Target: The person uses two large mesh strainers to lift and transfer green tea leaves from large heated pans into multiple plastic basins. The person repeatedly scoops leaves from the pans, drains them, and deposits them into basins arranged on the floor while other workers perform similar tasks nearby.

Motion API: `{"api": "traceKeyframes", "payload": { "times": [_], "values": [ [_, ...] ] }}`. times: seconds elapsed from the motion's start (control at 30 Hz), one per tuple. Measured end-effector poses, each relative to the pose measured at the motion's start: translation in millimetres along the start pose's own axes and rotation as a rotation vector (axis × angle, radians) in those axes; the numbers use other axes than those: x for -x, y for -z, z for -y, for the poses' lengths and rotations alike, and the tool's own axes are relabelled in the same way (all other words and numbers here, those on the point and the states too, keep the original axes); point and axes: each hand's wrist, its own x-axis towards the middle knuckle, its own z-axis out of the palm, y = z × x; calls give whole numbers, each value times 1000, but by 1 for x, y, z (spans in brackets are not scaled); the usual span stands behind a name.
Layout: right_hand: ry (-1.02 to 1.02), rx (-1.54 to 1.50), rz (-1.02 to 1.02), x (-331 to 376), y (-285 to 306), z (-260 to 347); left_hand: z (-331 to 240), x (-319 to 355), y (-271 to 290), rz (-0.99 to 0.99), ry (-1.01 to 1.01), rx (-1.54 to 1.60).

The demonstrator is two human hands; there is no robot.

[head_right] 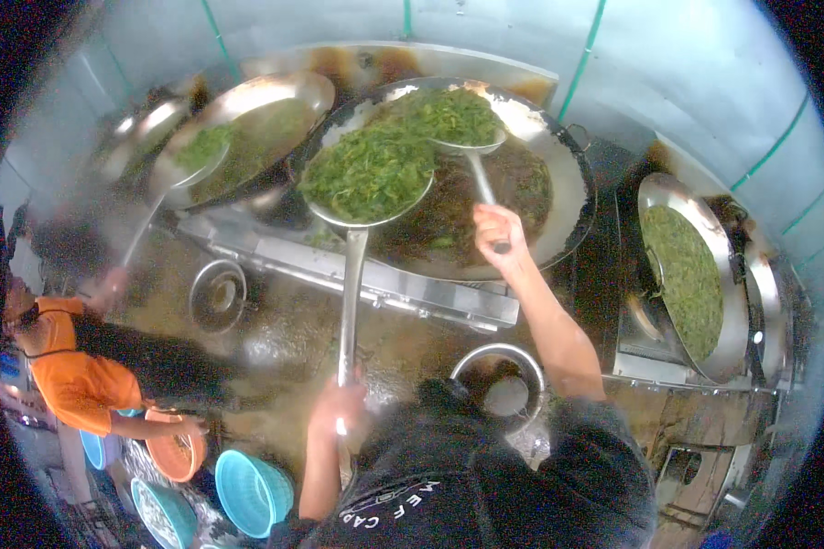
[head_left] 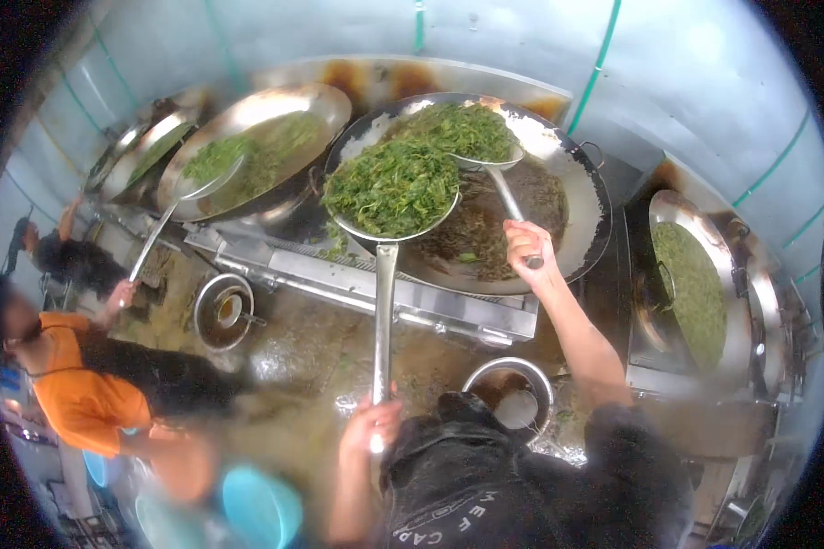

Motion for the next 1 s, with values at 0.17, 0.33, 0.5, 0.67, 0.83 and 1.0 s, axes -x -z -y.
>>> {"api": "traceKeyframes", "payload": {
  "times": [0.17, 0.33, 0.5, 0.67, 0.83, 1.0],
  "values": [
    [44, -14, 87, 10, 4, -18, -24, 13, -23, 150, 27, 16],
    [83, -19, 133, 34, 8, -41, -46, 20, -33, 147, 57, -88],
    [160, 34, 142, 59, 3, -72, -70, 26, -32, 167, 94, -112],
    [268, 121, 134, 86, -14, -105, -93, 30, -35, 136, 112, -197],
    [376, 421, 16, 120, -32, -145, -113, 28, -24, 194, 183, -210],
    [476, 933, -393, 151, -45, -197, -130, 27, -18, 297, 212, -226]
  ]
}}
